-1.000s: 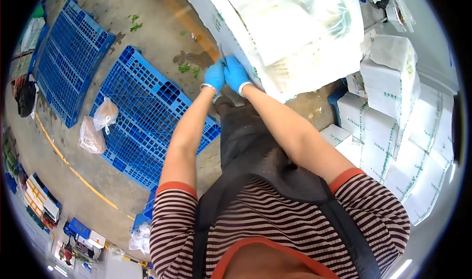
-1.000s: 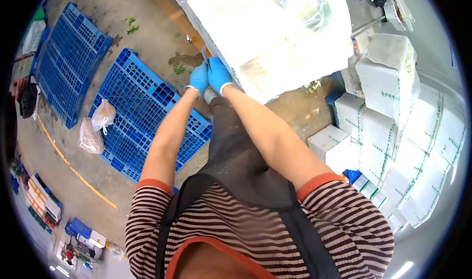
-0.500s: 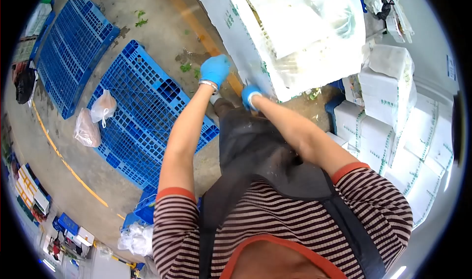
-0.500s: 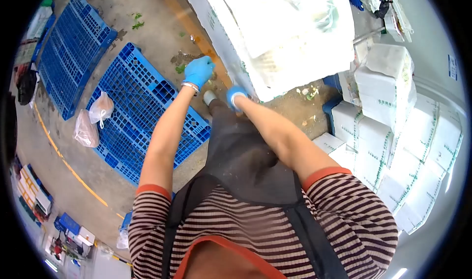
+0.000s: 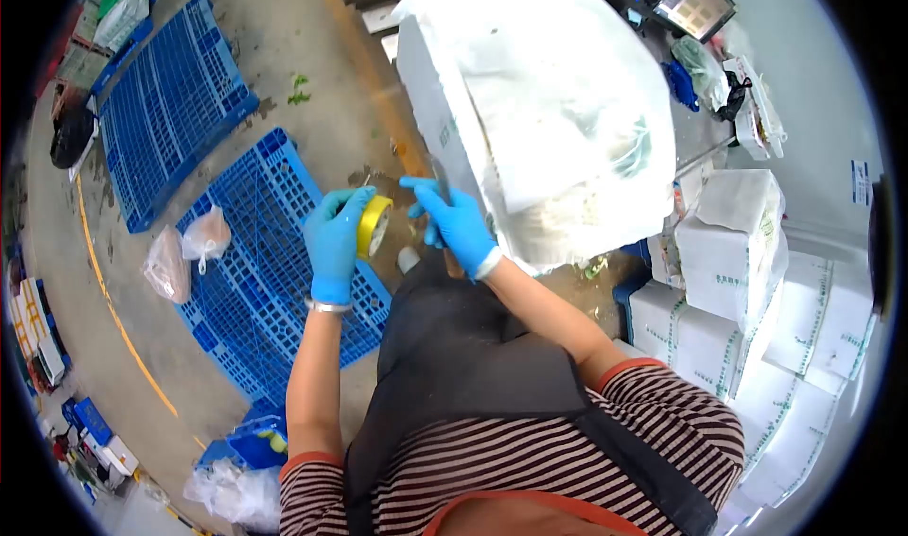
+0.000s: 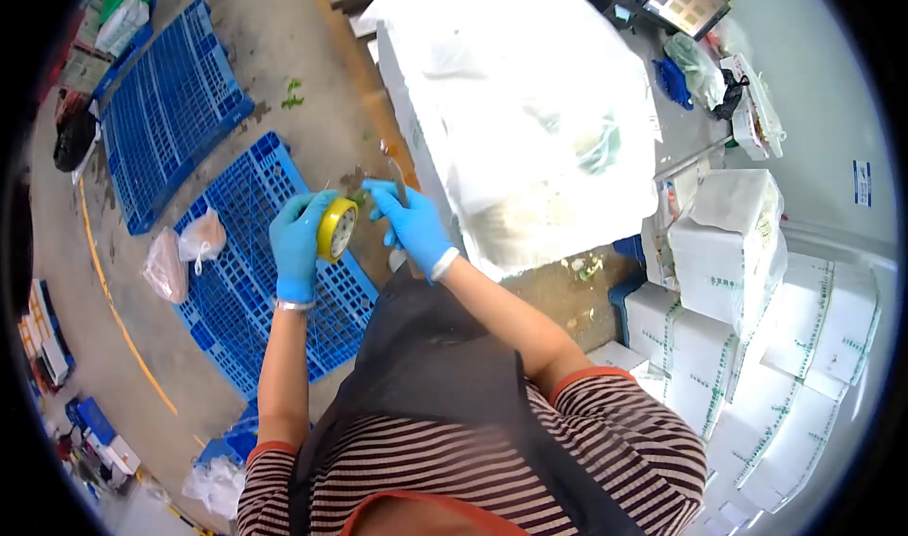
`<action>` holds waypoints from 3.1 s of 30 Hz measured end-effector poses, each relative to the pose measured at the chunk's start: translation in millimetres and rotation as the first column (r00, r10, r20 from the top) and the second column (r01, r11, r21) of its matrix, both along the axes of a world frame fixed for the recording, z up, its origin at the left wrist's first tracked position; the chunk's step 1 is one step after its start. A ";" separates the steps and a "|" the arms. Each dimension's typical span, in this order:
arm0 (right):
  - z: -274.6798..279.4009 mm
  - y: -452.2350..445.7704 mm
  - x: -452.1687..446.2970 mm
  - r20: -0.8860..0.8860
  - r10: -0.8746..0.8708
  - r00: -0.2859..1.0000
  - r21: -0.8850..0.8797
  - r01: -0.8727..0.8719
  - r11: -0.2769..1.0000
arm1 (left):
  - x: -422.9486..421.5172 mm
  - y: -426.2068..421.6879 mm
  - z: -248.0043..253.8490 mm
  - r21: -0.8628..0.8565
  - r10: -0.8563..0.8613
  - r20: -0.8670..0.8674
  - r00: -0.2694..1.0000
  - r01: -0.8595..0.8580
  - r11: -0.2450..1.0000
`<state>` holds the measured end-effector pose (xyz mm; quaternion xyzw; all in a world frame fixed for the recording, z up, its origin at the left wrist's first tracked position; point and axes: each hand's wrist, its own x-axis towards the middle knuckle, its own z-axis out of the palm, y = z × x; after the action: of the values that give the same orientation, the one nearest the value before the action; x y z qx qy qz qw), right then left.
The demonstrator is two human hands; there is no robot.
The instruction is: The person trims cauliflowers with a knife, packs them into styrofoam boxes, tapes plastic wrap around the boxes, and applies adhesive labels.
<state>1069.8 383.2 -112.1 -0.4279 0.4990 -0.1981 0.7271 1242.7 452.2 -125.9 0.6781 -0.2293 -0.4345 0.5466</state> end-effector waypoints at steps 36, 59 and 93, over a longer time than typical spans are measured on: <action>-12.0 -542.1 -362.5 -0.942 -0.030 0.335 -0.141 -0.311 0.940 | 63.7 -342.0 143.7 -0.021 -0.993 0.030 0.115 0.993 0.114; -165.4 -254.5 140.8 -0.504 -0.004 0.864 -0.371 -0.212 0.904 | 124.2 -320.3 -218.8 0.167 -0.980 0.059 0.192 0.966 0.200; -166.9 -131.5 126.1 -0.781 -0.092 0.617 -0.276 -0.210 0.938 | 258.6 -400.6 -177.0 0.404 -0.872 0.395 0.291 0.797 0.449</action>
<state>1195.9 251.8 -279.0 -0.6067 0.7088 -0.0501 0.3564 1501.3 51.5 -302.9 0.5843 -0.6665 -0.4518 0.1012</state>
